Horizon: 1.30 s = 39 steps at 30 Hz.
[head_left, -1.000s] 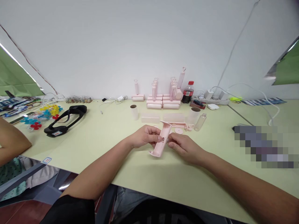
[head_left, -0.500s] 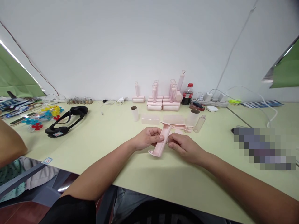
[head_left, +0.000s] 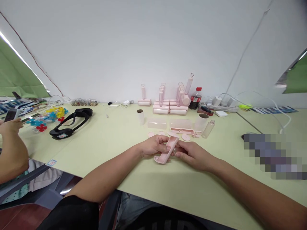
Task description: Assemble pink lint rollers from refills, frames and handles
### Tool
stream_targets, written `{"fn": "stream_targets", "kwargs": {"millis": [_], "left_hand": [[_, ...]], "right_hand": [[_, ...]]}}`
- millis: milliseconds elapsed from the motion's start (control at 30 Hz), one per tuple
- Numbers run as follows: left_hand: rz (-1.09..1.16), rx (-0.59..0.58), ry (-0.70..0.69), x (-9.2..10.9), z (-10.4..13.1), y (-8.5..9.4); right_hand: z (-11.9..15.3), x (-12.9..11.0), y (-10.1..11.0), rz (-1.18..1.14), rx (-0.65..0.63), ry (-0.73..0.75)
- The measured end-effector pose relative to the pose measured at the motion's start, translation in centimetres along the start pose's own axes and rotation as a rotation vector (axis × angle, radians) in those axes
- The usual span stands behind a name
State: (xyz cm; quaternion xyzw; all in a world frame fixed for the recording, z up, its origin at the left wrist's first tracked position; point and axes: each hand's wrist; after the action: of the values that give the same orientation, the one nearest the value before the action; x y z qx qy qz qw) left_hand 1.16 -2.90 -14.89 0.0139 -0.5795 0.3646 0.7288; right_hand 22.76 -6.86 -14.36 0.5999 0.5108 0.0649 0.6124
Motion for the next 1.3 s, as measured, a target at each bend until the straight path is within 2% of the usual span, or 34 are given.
{"fn": "stream_targets", "kwargs": {"millis": [200, 367, 600, 700, 767, 833, 867, 967, 1033, 1100, 1167, 1300], "left_hand": [[-0.032, 0.088, -0.073, -0.4, -0.5, -0.2], [-0.06, 0.118, -0.113, 0.3, 0.1, -0.9], [-0.065, 0.002, -0.165, 0.7, 0.5, -1.9], [-0.04, -0.076, -0.217, 0.8, 0.9, -1.8], [-0.035, -0.082, -0.292, 1.5, 1.8, -1.3], [-0.094, 0.015, -0.39, 2.6, 2.8, -0.4], [-0.158, 0.113, -0.425, 3.2, 3.3, 0.3], [-0.366, 0.547, -0.468, 4.5, 3.7, 2.6], [-0.553, 0.863, -0.463, 4.7, 3.2, 4.1], [-0.781, 1.102, -0.461, 4.6, 2.4, 5.3], [-1.002, 1.217, -0.428, 4.4, 1.7, 6.1], [-1.309, 1.251, -0.353, 4.1, 0.7, 6.8]], "right_hand": [[0.0, -0.2, -0.1, -0.02, -0.039, -0.031], [0.0, -0.7, 0.4, -0.008, -0.032, -0.045], [-0.1, -2.0, 1.1, 0.06, 0.002, 0.087], [0.2, -1.2, 1.8, 0.1, 0.014, 0.167], [0.4, -0.3, 2.4, 0.133, 0.062, 0.19], [0.5, 0.1, 2.7, 0.185, 0.117, 0.173], [0.4, 0.1, 2.6, 0.219, 0.132, 0.151], [-0.6, -1.0, 0.8, 0.328, 0.074, 0.11], [-1.7, -2.2, -1.1, 0.352, -0.009, 0.192], [-3.0, -3.1, -3.1, 0.377, -0.064, 0.24], [-4.3, -3.4, -4.6, 0.404, -0.117, 0.174], [-7.0, -3.0, -6.0, 0.426, -0.162, -0.054]]}}
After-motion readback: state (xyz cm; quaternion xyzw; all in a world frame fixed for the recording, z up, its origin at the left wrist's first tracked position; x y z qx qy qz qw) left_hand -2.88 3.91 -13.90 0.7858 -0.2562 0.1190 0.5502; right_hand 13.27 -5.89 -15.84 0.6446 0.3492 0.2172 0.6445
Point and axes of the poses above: each hand's wrist, its own z-axis away from the middle knuckle, its own y-axis out of the back of the hand, x = y × z, and after that the axes turned 13 degrees about y, right-handed
